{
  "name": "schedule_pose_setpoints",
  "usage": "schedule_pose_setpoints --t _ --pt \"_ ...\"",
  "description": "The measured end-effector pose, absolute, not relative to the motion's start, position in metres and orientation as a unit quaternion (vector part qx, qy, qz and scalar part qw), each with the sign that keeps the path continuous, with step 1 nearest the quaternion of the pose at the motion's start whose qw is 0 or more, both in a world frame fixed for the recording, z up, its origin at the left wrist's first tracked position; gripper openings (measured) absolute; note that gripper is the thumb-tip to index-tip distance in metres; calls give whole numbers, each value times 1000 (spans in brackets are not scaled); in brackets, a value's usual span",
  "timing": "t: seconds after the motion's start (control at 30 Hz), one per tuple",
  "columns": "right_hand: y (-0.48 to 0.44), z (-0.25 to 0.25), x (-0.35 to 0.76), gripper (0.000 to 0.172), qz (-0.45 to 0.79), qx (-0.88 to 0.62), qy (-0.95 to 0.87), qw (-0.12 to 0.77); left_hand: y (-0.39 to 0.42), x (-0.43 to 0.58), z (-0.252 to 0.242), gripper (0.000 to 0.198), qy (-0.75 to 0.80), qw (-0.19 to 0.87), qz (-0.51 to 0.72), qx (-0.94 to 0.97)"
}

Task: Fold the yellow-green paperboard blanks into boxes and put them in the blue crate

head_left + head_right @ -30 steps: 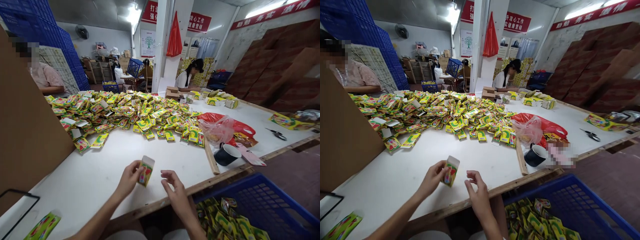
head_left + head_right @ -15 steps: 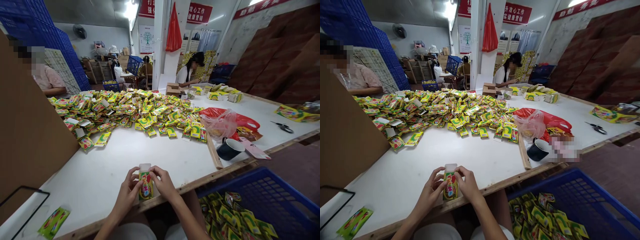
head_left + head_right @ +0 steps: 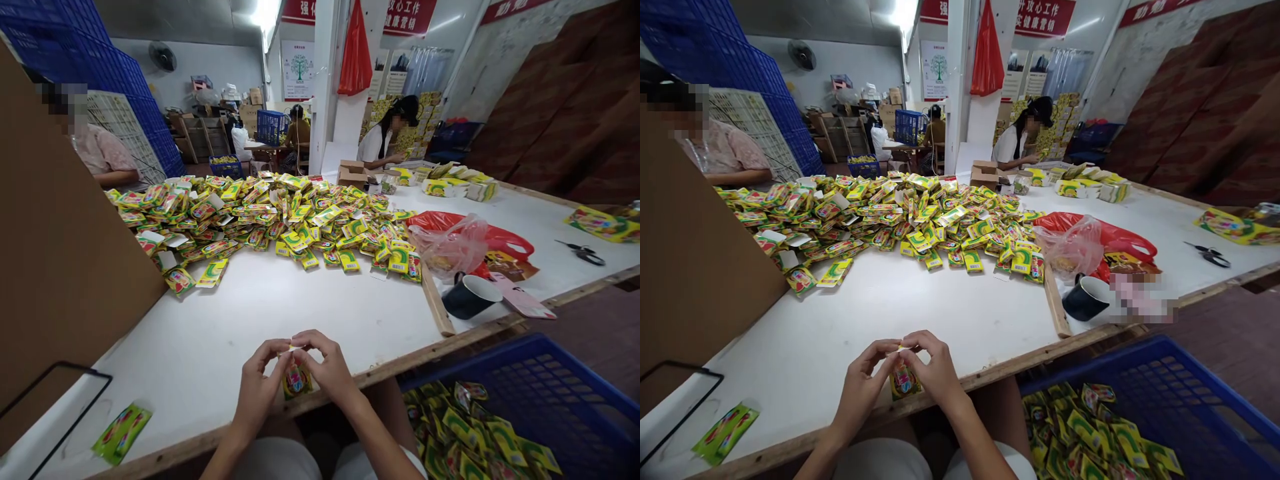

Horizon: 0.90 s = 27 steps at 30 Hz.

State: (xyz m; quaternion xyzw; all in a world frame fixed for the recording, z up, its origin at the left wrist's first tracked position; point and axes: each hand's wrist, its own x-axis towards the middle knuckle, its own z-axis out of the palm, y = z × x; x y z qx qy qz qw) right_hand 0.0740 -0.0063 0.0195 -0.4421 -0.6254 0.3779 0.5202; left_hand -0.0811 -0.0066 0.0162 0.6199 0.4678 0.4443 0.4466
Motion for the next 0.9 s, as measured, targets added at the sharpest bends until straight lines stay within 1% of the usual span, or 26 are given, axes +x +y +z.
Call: schedule_pose_setpoints --t 0.2,0.47,0.7,0.9 --pt "-3 22 69 13 349 -500 -616 499 -2 -78 17 18 500 470 457 566" --pt "9 29 70 11 392 -523 -602 458 5 -75 19 16 513 491 464 530" --pt "-1 22 76 10 436 -501 -583 468 3 -76 19 21 509 499 457 533" --pt "-3 15 74 9 449 -488 -580 473 -3 -80 15 22 499 493 442 559"
